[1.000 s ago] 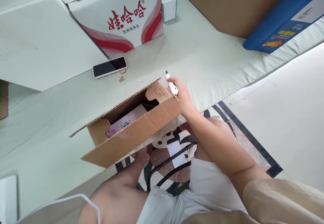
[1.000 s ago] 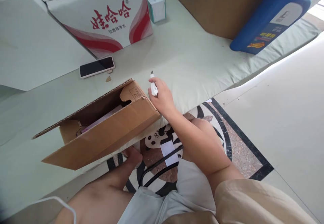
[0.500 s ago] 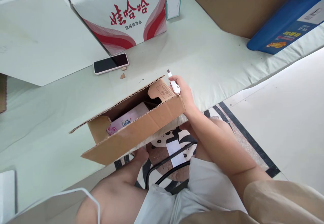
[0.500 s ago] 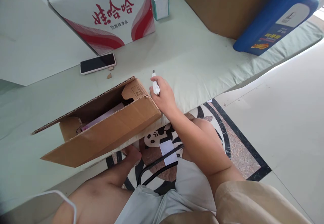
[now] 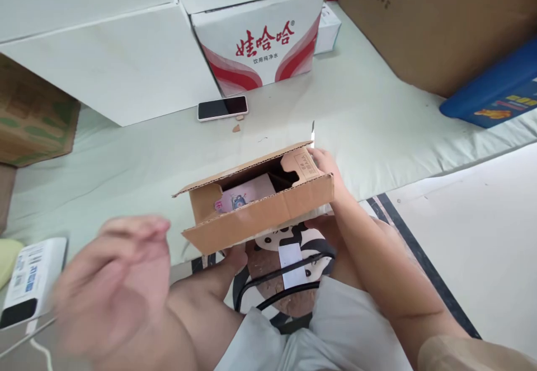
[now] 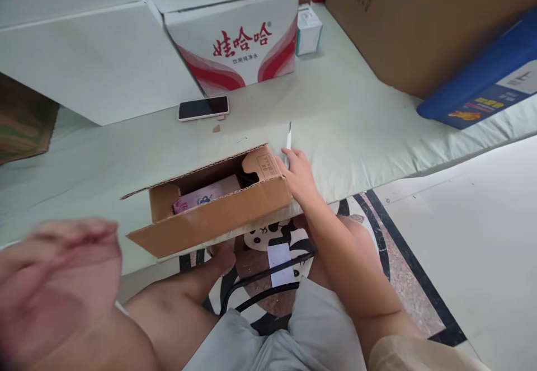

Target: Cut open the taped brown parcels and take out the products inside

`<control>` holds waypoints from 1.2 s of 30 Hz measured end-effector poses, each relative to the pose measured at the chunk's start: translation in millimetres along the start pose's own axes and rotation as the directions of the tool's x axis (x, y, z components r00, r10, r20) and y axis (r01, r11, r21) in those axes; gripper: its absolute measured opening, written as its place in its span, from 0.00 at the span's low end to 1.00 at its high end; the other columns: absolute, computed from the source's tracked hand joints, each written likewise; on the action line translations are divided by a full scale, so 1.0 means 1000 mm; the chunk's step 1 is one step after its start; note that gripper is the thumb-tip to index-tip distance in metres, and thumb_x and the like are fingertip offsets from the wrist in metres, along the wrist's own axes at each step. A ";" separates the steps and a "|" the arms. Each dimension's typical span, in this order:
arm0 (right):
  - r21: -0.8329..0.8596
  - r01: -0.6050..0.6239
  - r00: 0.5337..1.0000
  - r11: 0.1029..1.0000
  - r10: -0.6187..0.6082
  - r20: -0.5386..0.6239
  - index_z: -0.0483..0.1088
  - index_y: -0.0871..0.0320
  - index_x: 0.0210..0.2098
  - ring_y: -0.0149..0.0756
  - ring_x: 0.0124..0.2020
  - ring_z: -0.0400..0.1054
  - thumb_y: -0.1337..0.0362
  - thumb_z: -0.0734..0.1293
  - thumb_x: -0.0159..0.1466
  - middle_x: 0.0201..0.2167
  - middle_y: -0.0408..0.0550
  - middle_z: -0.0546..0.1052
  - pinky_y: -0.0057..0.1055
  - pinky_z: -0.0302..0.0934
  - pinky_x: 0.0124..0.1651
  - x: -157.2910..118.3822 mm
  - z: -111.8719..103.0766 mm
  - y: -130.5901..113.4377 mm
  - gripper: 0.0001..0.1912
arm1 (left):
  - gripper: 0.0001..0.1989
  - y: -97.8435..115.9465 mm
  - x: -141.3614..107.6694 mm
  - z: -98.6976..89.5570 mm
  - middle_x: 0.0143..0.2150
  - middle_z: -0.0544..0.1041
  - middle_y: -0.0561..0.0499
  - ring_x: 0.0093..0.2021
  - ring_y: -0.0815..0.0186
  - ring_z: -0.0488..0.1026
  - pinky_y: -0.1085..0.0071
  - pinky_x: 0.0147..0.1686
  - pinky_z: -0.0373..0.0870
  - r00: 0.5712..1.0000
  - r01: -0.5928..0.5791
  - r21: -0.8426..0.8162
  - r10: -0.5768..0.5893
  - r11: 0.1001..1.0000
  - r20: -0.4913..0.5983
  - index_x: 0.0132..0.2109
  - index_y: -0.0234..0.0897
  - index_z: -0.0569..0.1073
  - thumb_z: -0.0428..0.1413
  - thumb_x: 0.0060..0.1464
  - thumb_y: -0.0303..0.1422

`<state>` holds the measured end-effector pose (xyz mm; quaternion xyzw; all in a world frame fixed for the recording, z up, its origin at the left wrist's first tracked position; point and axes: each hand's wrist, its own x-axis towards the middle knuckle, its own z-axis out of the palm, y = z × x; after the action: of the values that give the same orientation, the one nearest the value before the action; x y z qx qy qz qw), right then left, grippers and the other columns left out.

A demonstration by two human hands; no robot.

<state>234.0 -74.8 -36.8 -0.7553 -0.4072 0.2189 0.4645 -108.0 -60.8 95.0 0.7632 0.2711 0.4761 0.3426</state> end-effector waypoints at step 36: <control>-0.256 0.658 0.747 0.708 -0.570 0.343 0.77 0.44 0.51 0.58 0.60 0.69 0.49 0.66 0.69 0.40 0.52 0.79 0.59 0.60 0.65 -0.093 -0.076 -0.139 0.15 | 0.22 -0.020 -0.005 0.053 0.25 0.58 0.49 0.32 0.57 0.62 0.53 0.36 0.65 0.947 -0.262 0.435 0.317 0.861 -0.056 0.25 0.45 0.68 0.47 0.64 0.50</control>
<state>177.3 -157.5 117.0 -0.6147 -0.7222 0.0607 0.3113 -63.7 -65.7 60.1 0.8195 0.2707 0.4994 0.0760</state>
